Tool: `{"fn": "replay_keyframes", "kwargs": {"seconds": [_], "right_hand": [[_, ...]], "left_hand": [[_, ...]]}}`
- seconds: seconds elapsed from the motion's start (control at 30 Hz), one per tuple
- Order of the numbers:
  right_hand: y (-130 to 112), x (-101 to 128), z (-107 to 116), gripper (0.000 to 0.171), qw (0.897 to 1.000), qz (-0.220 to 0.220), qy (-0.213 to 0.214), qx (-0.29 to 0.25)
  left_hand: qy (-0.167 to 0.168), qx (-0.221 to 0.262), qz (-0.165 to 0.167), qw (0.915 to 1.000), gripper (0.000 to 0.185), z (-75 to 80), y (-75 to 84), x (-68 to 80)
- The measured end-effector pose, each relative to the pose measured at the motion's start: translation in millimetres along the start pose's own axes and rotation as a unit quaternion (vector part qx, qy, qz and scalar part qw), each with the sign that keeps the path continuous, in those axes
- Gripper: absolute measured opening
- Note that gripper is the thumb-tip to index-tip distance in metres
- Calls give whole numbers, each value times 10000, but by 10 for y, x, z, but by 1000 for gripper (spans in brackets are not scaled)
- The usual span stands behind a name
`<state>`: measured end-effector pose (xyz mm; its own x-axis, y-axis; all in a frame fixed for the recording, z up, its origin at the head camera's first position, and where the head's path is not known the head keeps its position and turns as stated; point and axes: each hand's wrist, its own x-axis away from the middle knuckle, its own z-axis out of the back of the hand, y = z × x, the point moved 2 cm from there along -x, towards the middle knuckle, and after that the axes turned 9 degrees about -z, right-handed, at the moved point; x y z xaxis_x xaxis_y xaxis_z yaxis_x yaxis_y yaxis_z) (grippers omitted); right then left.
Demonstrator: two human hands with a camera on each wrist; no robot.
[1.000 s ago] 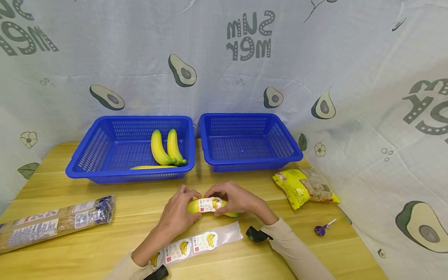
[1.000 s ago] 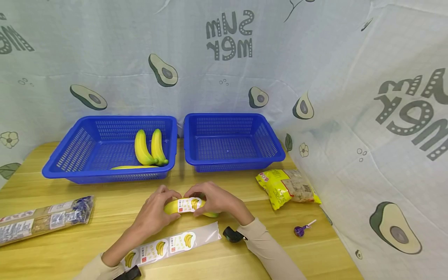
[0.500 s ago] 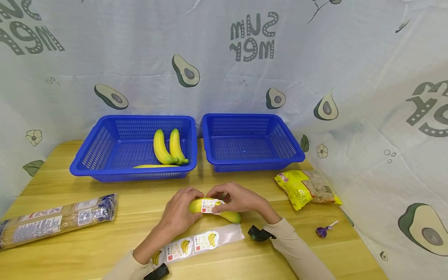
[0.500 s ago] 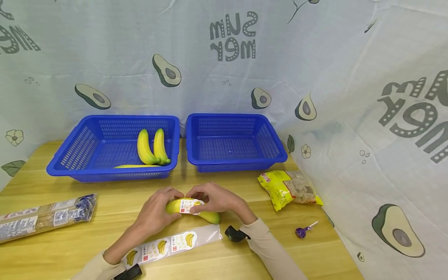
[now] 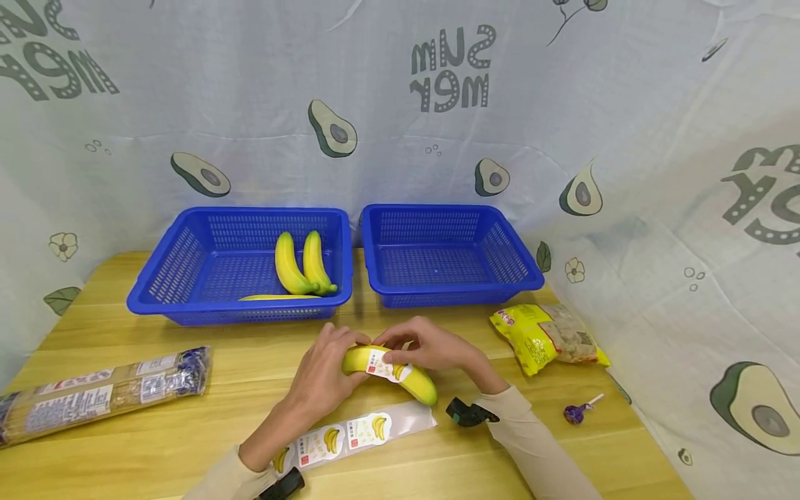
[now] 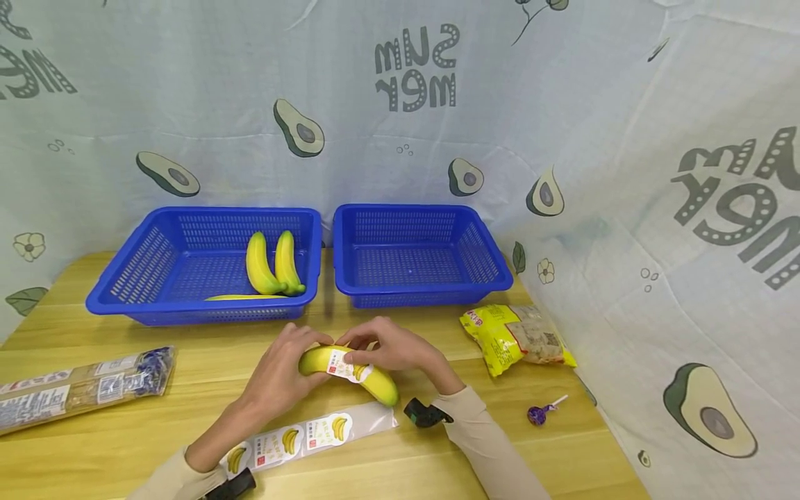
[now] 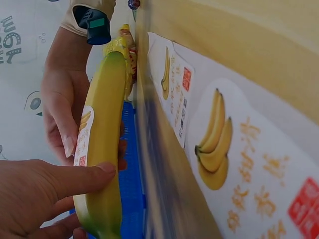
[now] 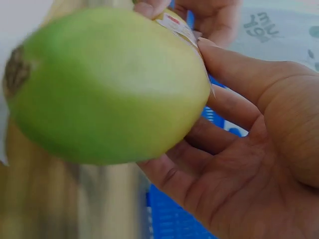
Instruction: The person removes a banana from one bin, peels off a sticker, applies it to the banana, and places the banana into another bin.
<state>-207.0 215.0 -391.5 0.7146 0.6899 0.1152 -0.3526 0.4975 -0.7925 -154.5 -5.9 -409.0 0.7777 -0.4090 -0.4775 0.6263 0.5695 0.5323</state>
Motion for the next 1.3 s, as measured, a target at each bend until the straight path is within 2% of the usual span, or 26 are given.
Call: {"fn": "replay_keyframes", "kwargs": {"seconds": [0.2, 0.3, 0.37, 0.47, 0.57, 0.67, 0.77, 0.83, 0.87, 1.07, 1.2, 1.3], "right_hand": [[-36, 97, 155, 30, 10000, 9, -9, -24], [-35, 188, 248, 34, 9999, -112, 3, -43], [-30, 254, 306, 38, 9997, -213, -22, -115], [-18, 345, 386, 40, 9992, -270, -112, -287], [3, 413, 463, 41, 9987, -251, -146, -415], [-2, 472, 544, 44, 9986, -282, -59, -455], [-15, 534, 632, 47, 9978, -370, 83, -539], [-23, 557, 686, 49, 9969, -422, 158, -637], [-29, 553, 710, 49, 9963, -453, 190, -701], [-90, 548, 849, 52, 9898, -817, 495, -1061], [-133, 476, 946, 53, 9852, -1009, 842, -1100], [-166, 396, 1028, 56, 9828, -1119, 1010, -1064]], "left_hand": [[-91, 433, 155, 9989, 60, 65, 31, -83], [-179, 904, 346, 9951, 63, 106, 18, -134], [-196, 1358, 539, 9891, 60, 127, -3, -168], [-216, 2118, 878, 9731, 50, 128, -47, -220], [-199, 2910, 1175, 9493, 43, 106, -78, -270], [-169, 3429, 1381, 9290, 44, 81, -75, -311], [-100, 3756, 1540, 9138, 43, 36, -46, -353], [10, 4054, 1699, 8982, 41, -3, -34, -383], [90, 4249, 1817, 8868, 40, -19, -36, -398], [687, 5292, 2556, 8061, 41, -178, -32, -521], [1012, 5683, 2817, 7665, 42, -251, -25, -590], [1208, 5911, 2924, 7420, 44, -289, -28, -632]]}}
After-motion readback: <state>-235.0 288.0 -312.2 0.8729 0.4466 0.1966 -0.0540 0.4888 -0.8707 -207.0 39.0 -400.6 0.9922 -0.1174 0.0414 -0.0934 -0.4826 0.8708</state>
